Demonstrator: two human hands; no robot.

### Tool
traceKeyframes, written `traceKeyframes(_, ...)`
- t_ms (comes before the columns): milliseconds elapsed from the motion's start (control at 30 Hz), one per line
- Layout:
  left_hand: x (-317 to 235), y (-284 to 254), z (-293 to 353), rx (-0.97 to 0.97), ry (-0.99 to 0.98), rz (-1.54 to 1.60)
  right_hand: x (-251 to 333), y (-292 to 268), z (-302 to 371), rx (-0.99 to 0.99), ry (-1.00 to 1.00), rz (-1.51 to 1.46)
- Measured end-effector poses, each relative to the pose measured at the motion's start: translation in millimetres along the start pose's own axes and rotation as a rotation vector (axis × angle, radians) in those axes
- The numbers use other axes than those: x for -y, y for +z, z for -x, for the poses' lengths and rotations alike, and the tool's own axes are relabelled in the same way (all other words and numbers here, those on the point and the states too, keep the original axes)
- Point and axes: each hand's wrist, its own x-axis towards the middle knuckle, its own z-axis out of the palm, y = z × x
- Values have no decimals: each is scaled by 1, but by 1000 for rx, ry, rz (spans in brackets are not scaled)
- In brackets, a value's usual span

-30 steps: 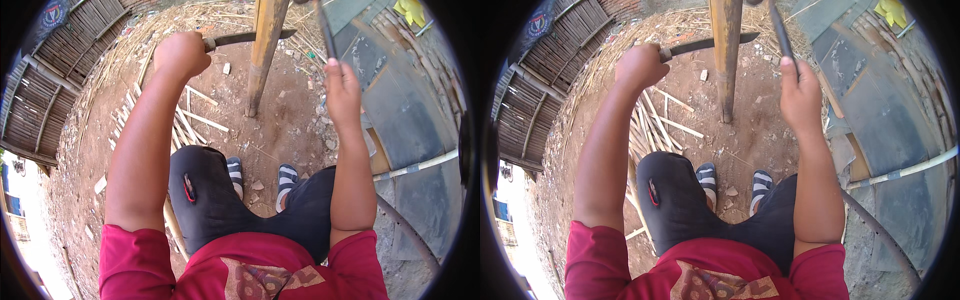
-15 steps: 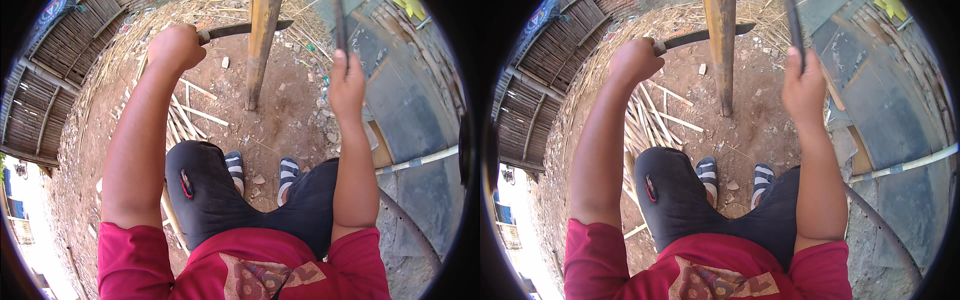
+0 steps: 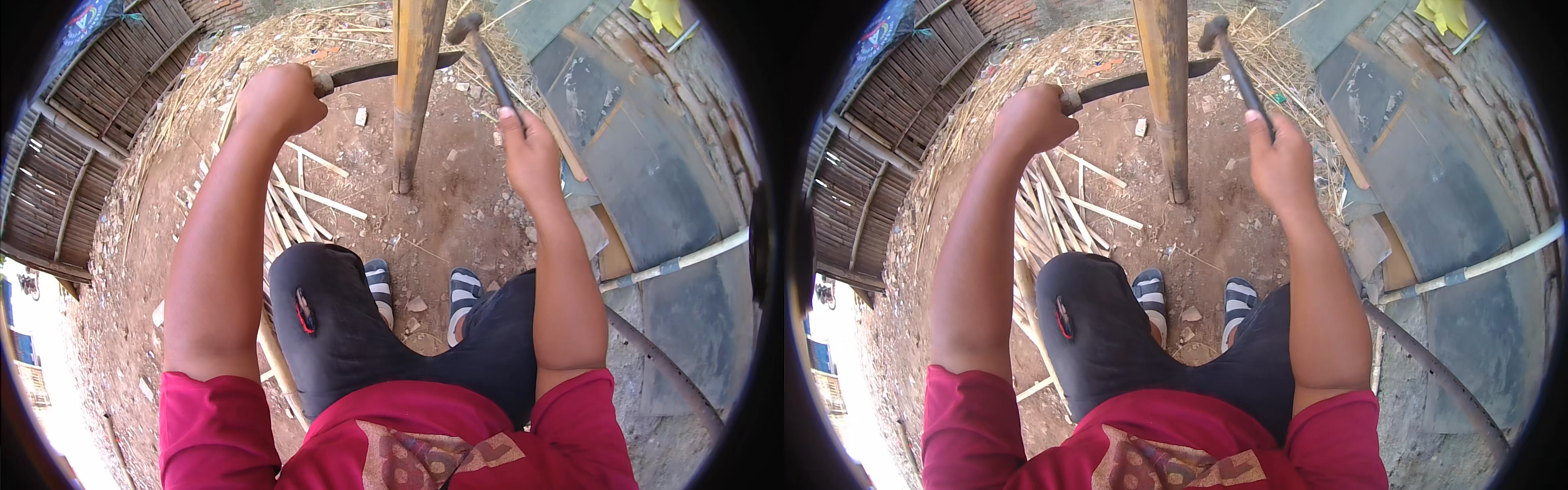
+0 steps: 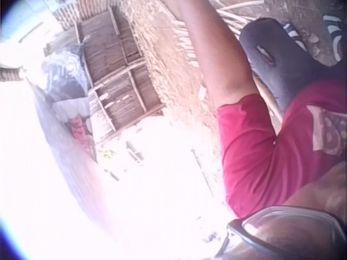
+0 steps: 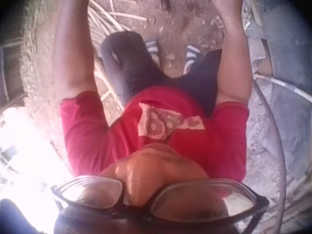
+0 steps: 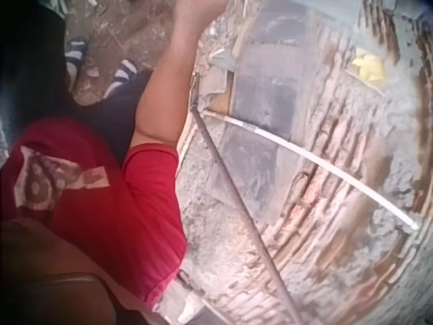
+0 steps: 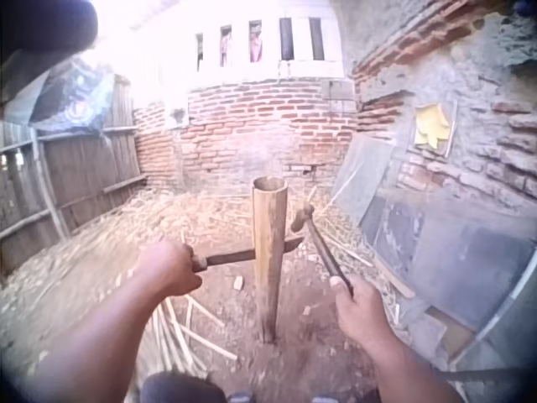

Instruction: The person splits bamboo pieces by hammering a blade into the top of a bamboo pole and prying it open.

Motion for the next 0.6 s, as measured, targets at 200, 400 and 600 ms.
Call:
traceKeyframes(200, 1, -6, 1, 141, 33, -23, 4, -12, 1, -133, -84, -50)
traceKeyframes(400, 5, 1, -3, 89, 28, -7, 15, -21, -1, -28, 18, -39)
traceKeyframes(600, 1, 2, -3, 90, 9, -22, -10, 2, 0, 116, 45, 99)
